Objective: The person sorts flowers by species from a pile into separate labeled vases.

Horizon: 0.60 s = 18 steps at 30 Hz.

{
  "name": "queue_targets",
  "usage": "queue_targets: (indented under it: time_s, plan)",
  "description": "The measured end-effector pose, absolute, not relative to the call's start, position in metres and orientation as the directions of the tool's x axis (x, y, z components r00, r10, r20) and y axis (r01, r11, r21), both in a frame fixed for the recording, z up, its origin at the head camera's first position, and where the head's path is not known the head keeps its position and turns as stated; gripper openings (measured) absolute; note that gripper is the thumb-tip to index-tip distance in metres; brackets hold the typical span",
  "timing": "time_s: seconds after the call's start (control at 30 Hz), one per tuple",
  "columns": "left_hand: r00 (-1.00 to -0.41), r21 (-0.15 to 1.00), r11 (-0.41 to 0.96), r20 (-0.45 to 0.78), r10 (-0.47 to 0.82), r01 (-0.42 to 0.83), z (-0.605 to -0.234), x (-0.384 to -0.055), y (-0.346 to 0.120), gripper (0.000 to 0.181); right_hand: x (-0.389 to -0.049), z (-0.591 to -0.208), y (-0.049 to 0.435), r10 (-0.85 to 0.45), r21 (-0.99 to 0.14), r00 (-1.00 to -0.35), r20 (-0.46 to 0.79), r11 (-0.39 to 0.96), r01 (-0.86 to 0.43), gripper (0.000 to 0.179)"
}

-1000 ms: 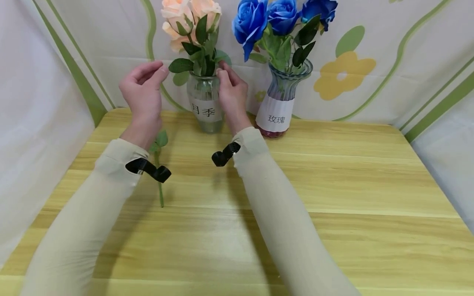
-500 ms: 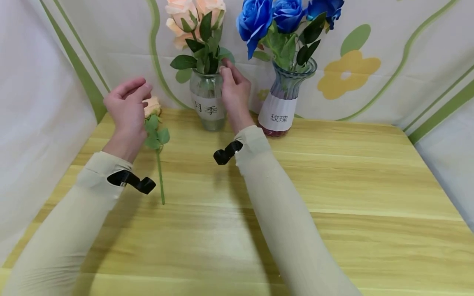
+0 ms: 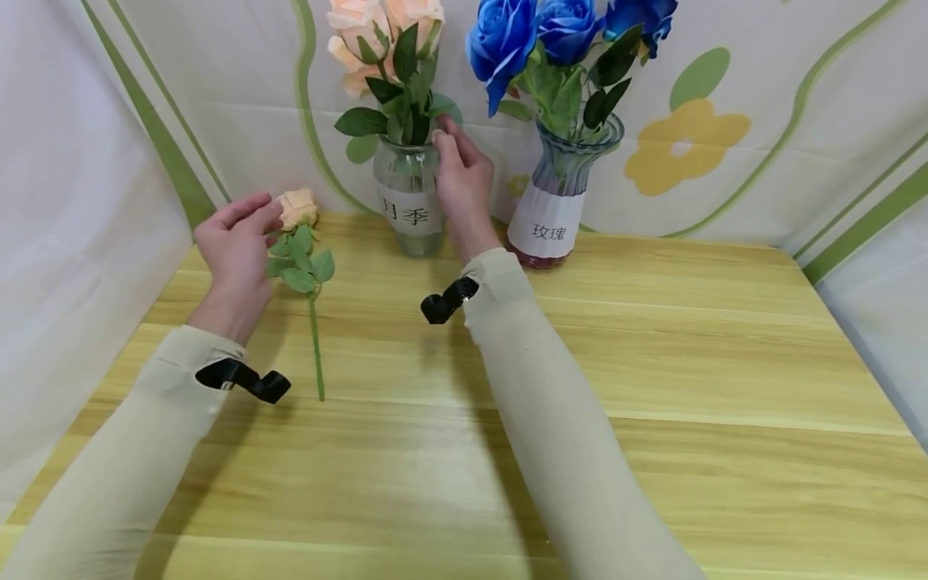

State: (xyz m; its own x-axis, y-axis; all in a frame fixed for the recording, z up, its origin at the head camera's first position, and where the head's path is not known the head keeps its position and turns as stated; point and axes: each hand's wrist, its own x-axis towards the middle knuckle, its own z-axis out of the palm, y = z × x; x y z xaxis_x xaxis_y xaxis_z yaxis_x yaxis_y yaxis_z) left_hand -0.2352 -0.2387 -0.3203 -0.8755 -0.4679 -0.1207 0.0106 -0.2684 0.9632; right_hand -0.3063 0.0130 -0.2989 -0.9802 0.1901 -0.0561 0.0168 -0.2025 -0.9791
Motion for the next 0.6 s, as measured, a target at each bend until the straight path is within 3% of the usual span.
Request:
queue_targets:
  time_s: [0.27,0.6]
  plan:
    - [-0.871,0.963,-0.271,-0.145,-0.47,-0.015,-0.324,-0.238,-0.246,0.011,-0.307,-0.302,0.016,0.175,-0.985,-0.984,-0.017,-0.174,-0.014,0.04]
    - [-0.861,0.965,-0.141,-0.26,-0.437,-0.22,-0.334,-0.241,-0.246,0.011,-0.309,-0.308,0.016,0.177,-0.985,-0.983,0.05,-0.151,-0.077,0.042]
